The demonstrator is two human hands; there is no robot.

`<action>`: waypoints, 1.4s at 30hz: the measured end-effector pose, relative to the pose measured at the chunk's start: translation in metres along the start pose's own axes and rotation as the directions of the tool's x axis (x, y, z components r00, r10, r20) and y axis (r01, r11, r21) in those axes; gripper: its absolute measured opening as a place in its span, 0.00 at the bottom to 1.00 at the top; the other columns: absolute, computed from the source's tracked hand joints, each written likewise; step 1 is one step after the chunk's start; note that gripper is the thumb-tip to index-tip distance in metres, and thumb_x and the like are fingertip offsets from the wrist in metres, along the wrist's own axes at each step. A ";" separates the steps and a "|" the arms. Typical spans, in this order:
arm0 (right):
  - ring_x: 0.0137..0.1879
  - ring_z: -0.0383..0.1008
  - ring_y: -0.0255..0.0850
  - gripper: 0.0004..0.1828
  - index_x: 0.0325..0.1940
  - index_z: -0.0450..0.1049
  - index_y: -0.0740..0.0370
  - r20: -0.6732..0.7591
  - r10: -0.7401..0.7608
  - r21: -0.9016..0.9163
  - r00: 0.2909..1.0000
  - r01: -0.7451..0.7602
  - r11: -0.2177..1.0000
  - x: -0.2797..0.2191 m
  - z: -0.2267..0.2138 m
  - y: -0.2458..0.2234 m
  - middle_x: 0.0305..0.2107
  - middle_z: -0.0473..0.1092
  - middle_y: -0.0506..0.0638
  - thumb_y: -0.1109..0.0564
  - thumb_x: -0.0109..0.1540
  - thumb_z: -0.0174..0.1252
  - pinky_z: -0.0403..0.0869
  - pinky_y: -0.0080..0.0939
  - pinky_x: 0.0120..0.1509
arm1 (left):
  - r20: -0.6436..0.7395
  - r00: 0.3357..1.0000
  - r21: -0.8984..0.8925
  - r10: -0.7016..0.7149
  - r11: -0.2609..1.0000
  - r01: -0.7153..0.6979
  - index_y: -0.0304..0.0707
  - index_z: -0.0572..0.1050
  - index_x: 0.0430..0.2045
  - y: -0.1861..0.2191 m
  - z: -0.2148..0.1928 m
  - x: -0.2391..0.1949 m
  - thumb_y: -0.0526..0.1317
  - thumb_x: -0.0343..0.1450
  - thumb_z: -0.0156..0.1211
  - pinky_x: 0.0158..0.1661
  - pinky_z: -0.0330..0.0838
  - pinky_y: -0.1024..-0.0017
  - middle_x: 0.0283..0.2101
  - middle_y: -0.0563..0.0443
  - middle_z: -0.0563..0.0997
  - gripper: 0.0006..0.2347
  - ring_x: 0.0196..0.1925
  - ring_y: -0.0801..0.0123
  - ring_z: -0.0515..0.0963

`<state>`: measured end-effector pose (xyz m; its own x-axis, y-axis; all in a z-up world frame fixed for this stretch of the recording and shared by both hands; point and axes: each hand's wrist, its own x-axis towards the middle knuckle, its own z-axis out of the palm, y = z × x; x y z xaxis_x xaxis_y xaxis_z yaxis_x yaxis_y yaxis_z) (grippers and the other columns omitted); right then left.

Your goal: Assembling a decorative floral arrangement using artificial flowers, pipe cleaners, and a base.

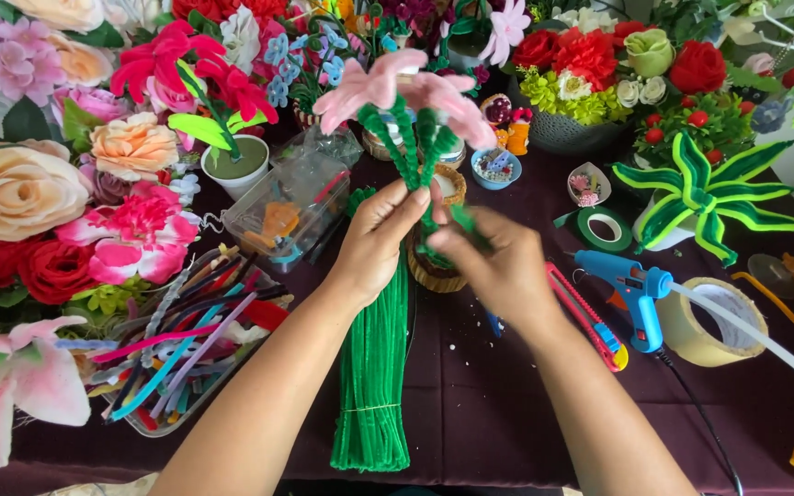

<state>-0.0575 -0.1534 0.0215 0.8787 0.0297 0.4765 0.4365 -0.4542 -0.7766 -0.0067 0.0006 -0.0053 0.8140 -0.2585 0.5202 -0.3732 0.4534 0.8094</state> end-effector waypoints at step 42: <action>0.41 0.76 0.34 0.03 0.35 0.82 0.66 0.230 0.025 0.661 0.973 -0.175 0.729 -0.007 -0.025 0.016 0.31 0.78 0.52 0.65 0.58 0.70 0.77 0.40 0.50 | 0.517 0.805 -0.205 -0.290 0.871 0.445 0.42 0.75 0.34 -0.010 -0.001 -0.013 0.42 0.81 0.45 0.39 0.63 0.79 0.24 0.56 0.72 0.11 0.31 0.78 0.66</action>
<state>-0.0611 -0.1833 0.0161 0.9102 0.2221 0.3495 0.2925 0.2524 -0.9223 -0.0128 0.0003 -0.0208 0.5334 -0.7808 0.3253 0.1287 0.4550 0.8811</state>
